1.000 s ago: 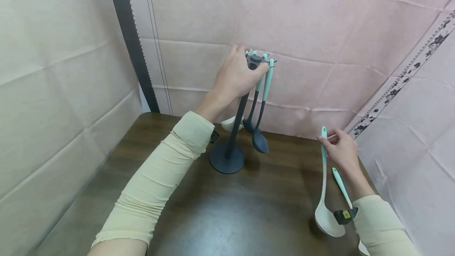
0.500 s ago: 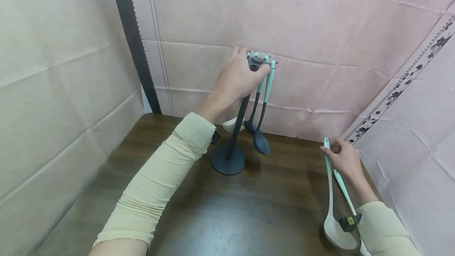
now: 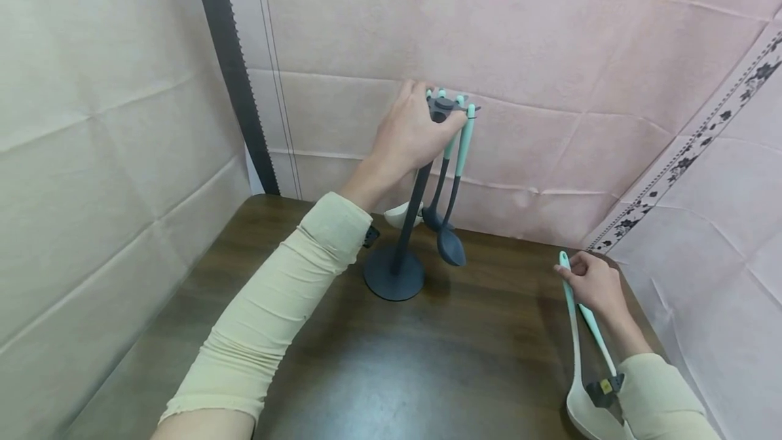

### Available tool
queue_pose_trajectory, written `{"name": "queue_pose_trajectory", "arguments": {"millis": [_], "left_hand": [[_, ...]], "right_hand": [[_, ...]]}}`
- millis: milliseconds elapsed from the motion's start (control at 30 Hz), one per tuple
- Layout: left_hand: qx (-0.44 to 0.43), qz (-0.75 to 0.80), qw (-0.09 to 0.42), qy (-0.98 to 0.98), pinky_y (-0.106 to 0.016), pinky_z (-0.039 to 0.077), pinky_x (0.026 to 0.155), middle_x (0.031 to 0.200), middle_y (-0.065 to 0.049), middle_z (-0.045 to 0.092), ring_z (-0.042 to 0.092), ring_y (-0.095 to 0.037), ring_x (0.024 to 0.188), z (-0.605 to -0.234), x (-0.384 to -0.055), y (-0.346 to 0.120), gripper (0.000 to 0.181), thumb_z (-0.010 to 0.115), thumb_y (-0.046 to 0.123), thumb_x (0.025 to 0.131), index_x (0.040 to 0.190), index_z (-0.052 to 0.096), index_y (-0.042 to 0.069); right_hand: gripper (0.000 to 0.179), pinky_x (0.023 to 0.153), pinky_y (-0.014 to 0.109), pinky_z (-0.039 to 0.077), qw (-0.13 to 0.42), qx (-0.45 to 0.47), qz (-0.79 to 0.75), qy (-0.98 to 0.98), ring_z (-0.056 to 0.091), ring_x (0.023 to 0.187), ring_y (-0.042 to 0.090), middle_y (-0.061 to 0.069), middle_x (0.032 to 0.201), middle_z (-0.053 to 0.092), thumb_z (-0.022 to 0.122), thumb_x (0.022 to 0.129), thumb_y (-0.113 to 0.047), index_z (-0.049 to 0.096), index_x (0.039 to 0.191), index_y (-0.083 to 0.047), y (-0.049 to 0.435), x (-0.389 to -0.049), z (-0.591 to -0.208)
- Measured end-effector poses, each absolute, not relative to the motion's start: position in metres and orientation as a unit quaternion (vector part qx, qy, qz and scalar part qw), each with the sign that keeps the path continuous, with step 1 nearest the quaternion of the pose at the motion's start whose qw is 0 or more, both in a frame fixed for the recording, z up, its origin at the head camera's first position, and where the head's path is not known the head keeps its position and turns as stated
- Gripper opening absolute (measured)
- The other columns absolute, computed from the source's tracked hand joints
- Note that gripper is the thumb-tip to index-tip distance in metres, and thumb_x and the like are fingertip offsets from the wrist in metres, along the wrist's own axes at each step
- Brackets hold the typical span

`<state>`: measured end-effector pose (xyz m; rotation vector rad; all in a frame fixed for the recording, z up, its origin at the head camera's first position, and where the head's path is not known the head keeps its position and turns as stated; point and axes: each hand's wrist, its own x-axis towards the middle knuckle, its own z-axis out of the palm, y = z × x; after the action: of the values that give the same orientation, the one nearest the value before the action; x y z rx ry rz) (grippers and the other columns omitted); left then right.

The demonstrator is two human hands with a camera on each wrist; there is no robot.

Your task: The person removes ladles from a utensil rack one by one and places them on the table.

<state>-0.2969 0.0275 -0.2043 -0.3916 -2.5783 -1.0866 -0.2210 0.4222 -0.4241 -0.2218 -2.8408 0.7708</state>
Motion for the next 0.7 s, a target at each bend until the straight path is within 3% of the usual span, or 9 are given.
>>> {"name": "queue_pose_trajectory", "arguments": {"millis": [700], "left_hand": [[-0.138,-0.383,0.158,-0.900,-0.027,0.049,0.085,0.149,0.001,0.046,0.053,-0.013,0.114,-0.205,-0.297,0.028,0.072,0.058,0.056,0.097,0.156,0.046,0.017]], "right_hand": [[0.026,0.050,0.036,0.058,0.033,-0.061,0.274,-0.959,0.064,0.058,0.018,0.014,0.087,0.068,0.070,0.101,-0.023,0.060,0.099,0.000,0.436,-0.223,-0.452]]}}
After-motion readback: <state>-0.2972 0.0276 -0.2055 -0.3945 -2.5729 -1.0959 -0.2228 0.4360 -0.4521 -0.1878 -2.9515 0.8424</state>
